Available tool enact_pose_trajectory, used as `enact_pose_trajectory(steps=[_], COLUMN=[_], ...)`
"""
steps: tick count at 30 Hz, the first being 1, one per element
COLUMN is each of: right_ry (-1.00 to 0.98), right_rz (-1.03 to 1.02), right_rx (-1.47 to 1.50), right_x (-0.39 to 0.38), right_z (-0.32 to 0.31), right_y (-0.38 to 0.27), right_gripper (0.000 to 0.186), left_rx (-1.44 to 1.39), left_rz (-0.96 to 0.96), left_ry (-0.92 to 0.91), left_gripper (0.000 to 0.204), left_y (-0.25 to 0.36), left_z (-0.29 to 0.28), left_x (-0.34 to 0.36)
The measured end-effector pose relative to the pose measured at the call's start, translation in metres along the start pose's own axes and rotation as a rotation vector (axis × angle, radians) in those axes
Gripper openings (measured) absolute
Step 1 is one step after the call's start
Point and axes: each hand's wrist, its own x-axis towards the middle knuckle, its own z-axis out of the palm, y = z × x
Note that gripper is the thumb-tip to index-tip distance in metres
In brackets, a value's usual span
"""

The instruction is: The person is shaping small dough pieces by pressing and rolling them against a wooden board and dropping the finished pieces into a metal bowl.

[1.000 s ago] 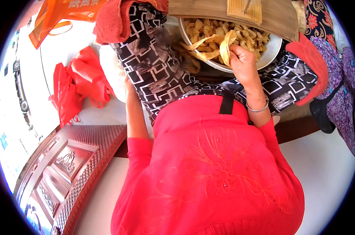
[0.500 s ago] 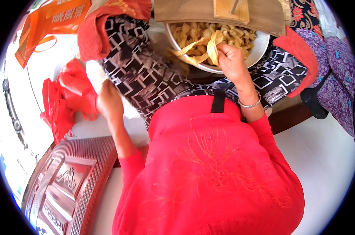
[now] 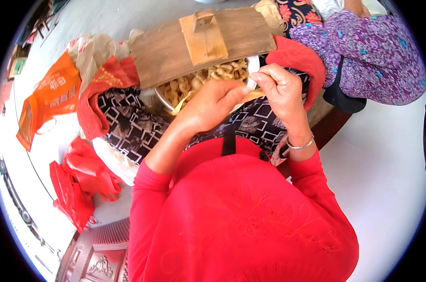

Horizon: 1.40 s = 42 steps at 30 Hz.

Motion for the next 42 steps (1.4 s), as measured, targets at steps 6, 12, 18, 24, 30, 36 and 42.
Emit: enact_pose_trajectory(steps=[6, 12, 18, 24, 30, 36, 42], right_ry=[-0.546, -0.071, 0.247, 0.272, 0.063, -0.181, -0.196], right_rz=[0.234, 0.297, -0.008, -0.200, -0.015, 0.632, 0.710], right_rx=[0.241, 0.924, 0.308, -0.266, -0.270, 0.821, 1.212], right_x=[-0.012, 0.009, 0.018, 0.020, 0.007, -0.008, -0.009], right_z=[-0.002, 0.029, 0.050, 0.048, 0.055, 0.074, 0.075], right_y=[0.001, -0.023, 0.022, 0.035, 0.042, 0.060, 0.063], right_gripper=[0.017, 0.020, 0.022, 0.019, 0.008, 0.027, 0.018], left_rx=[0.221, -0.438, -0.533, -0.585, 0.489, 0.761, 0.449], left_rz=[-0.053, -0.037, -0.100, -0.287, 0.014, 0.430, 0.258], left_ry=[0.089, 0.171, 0.129, 0.043, 0.308, 0.491, 0.291], left_gripper=[0.020, 0.029, 0.018, 0.013, 0.011, 0.028, 0.037], left_y=[0.038, 0.006, 0.002, -0.031, -0.050, -0.051, -0.054], left_z=[-0.036, -0.003, 0.011, 0.000, -0.003, 0.000, -0.006], left_x=[0.016, 0.019, 0.020, 0.030, 0.015, 0.012, 0.009])
